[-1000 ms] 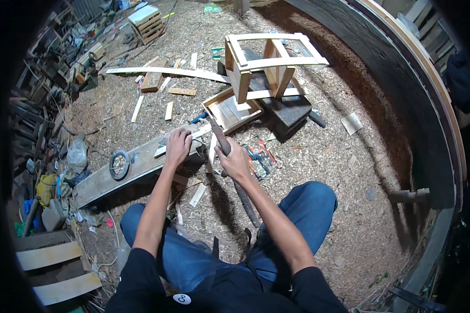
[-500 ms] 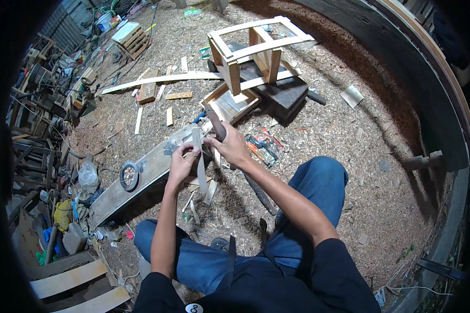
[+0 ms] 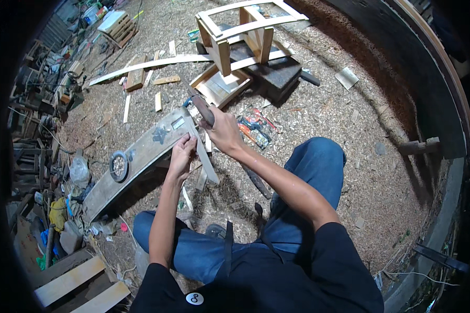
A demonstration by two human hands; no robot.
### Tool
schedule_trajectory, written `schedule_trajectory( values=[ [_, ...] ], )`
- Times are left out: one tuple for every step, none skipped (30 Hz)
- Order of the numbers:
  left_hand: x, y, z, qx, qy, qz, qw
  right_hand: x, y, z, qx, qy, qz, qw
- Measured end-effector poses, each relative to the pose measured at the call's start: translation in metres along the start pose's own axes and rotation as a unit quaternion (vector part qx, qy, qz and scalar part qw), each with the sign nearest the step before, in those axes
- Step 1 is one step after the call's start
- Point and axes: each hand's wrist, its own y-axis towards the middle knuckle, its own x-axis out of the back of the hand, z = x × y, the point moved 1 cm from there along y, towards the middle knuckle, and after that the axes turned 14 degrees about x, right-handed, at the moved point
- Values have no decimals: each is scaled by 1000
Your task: Sawing a piece of wood to length and then hammering it into a small wooden frame.
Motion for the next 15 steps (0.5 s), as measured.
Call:
schedule_trajectory(
  values=[
    [-1, 0, 5, 4, -3, -5, 1000, -3, -2, -1, 38, 11, -19, 999],
    [-5, 2, 8, 2, -44, 7, 999, -3, -2, 1, 78, 18, -40, 996],
    [-7, 4, 10, 0, -85, 19, 996, -3, -2, 3, 83, 4, -33, 996],
    [3, 8, 11, 0, -87, 18, 996, -1, -3, 5, 83, 4, -31, 996],
    [23, 14, 13, 12, -148, -41, 988, 4, -2, 15, 40, 28, -33, 998],
    [38, 14, 9, 21, -208, -103, 972, 8, -2, 22, -1, 54, -34, 998],
    [49, 14, 3, -63, -197, -167, 964, 11, -4, 25, -34, 41, 2, 999],
    [52, 6, -10, -92, -164, -141, 972, 15, -5, 19, -29, 38, 1, 999],
    [52, 0, -20, -98, -144, -121, 977, 17, -9, 11, -1, 12, -3, 1000],
    [50, -4, -29, -104, -124, -101, 982, 18, -12, 2, 27, -15, -6, 1000],
    [50, -10, -32, -101, -108, -79, 986, 16, -10, 1, 48, -61, -1, 997],
    [49, -10, -30, -101, -109, -80, 986, 14, -10, -1, 49, -60, 0, 997],
    [45, -9, -27, -94, -109, -55, 988, 11, -10, -4, 1, -65, 42, 997],
    [43, -9, -24, -86, -108, -31, 990, 11, -9, -3, -47, -69, 84, 993],
    [45, -4, -18, -77, -106, -4, 991, 6, -10, -11, -19, -98, 98, 990]
  ],
)
